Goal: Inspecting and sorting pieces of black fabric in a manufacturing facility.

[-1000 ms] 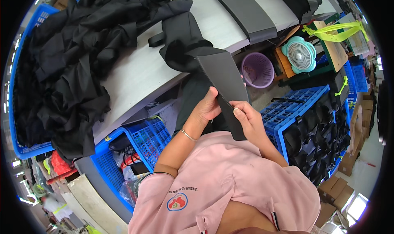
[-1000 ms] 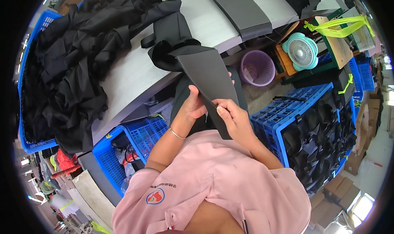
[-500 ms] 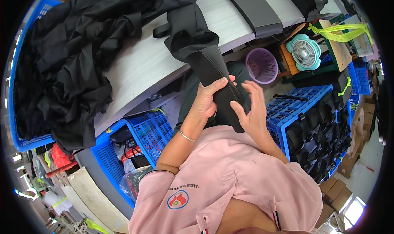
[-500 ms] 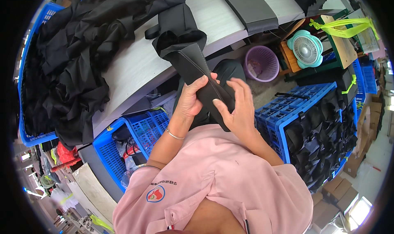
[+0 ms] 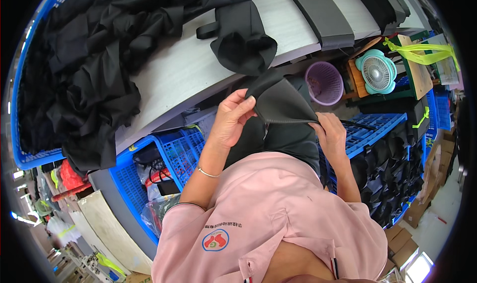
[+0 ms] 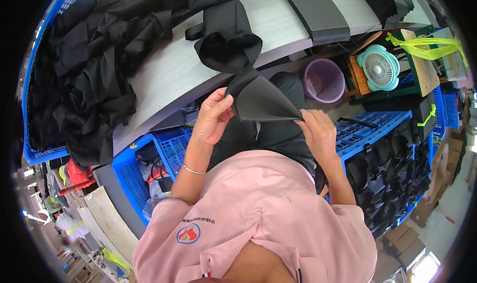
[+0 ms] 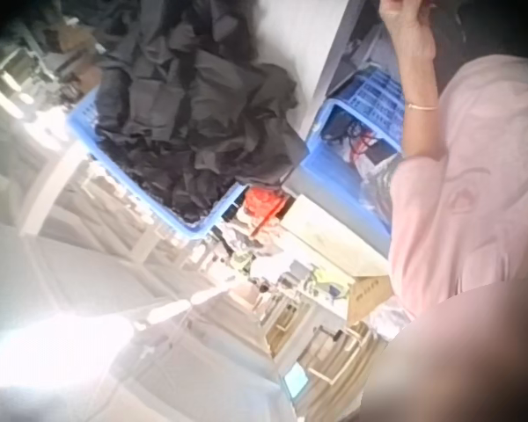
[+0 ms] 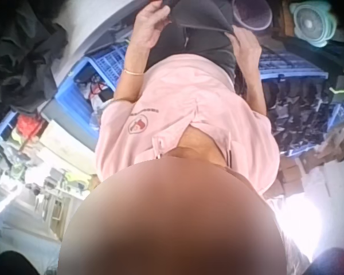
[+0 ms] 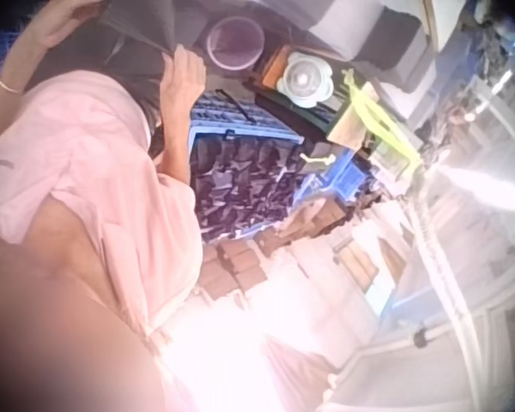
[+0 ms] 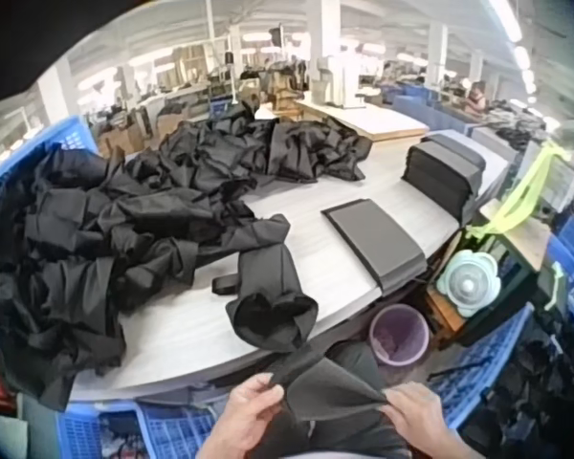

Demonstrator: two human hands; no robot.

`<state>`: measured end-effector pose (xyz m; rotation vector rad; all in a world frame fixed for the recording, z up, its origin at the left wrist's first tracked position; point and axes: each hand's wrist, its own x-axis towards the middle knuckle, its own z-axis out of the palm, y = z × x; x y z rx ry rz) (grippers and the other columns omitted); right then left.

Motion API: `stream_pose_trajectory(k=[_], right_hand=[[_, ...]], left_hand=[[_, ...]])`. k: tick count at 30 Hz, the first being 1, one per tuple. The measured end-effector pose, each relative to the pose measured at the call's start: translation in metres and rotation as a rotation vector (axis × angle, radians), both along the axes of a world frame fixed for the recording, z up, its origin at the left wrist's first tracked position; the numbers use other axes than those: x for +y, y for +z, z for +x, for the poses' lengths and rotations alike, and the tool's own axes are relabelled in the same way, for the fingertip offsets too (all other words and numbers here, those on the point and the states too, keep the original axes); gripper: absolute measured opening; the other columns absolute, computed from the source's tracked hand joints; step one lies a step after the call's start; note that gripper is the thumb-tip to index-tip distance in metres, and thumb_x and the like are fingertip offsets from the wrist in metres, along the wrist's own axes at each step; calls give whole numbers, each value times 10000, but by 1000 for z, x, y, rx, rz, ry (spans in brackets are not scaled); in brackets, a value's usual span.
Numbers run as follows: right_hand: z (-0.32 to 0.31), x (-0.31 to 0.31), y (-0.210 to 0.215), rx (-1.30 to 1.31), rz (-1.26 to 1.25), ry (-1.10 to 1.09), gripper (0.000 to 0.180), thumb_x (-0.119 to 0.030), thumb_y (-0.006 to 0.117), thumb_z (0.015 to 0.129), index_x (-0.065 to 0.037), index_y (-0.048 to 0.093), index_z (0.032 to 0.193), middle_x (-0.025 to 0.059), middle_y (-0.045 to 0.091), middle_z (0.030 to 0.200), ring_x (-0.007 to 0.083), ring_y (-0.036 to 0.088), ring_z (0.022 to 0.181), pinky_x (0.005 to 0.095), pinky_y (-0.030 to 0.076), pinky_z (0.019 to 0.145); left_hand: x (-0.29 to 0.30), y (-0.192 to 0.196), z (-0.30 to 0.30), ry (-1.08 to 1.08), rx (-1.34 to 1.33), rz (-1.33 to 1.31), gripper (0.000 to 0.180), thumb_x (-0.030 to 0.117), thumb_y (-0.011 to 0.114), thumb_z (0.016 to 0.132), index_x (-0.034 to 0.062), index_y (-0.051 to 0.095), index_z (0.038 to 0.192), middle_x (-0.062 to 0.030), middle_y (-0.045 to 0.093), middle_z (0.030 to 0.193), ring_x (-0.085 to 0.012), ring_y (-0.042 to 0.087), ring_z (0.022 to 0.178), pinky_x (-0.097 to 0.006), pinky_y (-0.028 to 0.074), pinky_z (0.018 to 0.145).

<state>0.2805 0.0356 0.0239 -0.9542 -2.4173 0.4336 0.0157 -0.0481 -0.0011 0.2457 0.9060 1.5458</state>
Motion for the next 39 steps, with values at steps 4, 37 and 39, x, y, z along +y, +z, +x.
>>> stream_pose_trajectory(k=[4, 37, 39], right_hand=[[6, 10, 9, -68, 126, 96, 358, -24, 776, 686, -41, 658, 1023, 93, 651, 939, 282, 617, 820, 378, 487, 726], [-78, 13, 4, 287, -780, 58, 510, -112, 569, 963, -2, 458, 1448, 171, 688, 1177, 181, 689, 975, 292, 510, 890], [-85, 20, 16, 158, -729, 10, 465, -104, 589, 944, -10, 523, 1394, 189, 691, 1148, 191, 700, 888, 316, 530, 828]], left_hand=[[-10, 5, -16, -87, 80, -153, 241, -9, 787, 795, 127, 599, 859, 40, 620, 781, -38, 602, 673, -170, 414, 514], [77, 6, -40, 255, 1682, 204, 407, -138, 447, 787, -52, 665, 1120, -115, 413, 1558, -333, 293, 1486, -333, 426, 1055], [75, 18, -26, 221, 1692, 280, 337, -144, 462, 766, -70, 656, 1030, -108, 433, 1543, -338, 301, 1480, -371, 382, 1115]])
